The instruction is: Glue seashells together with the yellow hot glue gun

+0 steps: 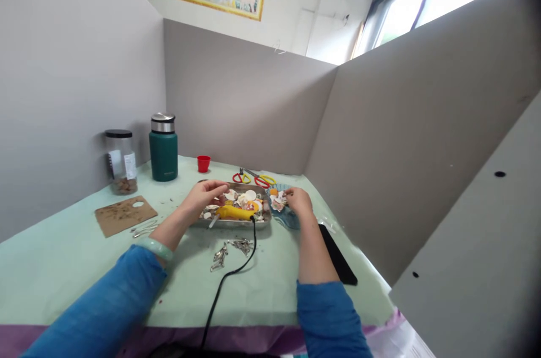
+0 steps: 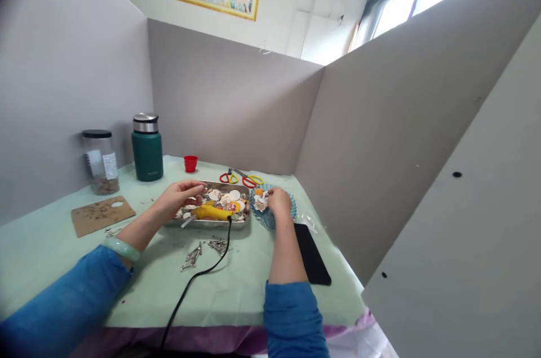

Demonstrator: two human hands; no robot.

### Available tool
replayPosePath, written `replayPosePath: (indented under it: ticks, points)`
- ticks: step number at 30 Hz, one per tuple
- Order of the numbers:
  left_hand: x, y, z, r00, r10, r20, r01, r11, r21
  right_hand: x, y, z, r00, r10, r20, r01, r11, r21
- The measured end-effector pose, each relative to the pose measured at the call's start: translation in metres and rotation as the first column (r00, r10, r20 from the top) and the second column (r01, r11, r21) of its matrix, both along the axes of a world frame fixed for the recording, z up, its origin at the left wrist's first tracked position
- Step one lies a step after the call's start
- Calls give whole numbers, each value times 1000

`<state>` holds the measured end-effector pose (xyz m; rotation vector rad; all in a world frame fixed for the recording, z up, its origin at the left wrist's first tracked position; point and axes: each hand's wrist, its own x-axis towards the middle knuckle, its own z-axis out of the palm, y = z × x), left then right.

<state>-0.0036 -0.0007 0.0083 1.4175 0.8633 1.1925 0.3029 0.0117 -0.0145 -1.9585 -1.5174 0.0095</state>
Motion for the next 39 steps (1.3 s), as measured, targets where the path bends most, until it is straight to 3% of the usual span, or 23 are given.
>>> replayPosePath:
  ticks: [4,8,21,29,32,35,37,39]
  points:
    - [-1,1,-1,1000,5,-6,-5,1000,4,6,3,-9,997,-62,44,66,992,-104]
    - [0,-2,2,999,23,-27,-23,1000,-4,0,6,-11,1000,-20,21,22,994,-104]
    - [0,-1,0,997,23,-70,-23,1000,2,-13,15,-14,996,-94,1,93,990,-110]
    - [-1,0,0,997,35,-75,-35,999,0,-5,4,-4,989,-142,-36,142,990,4]
    - [-1,0,0,996,53,-74,-52,999,9,-8,2,2,993,-55,-107,66,993,100]
    - [-1,1,0,994,100,-31,-100,995,5,-17,-1,7,960,153,-234,-107,974,199]
    - [-2,3,-1,988,152,3,-152,988,-14,-28,-4,11,897,321,-303,-255,937,237]
    - [-2,4,-1,979,203,24,-202,979,-34,-39,-10,15,840,472,-267,-414,876,248]
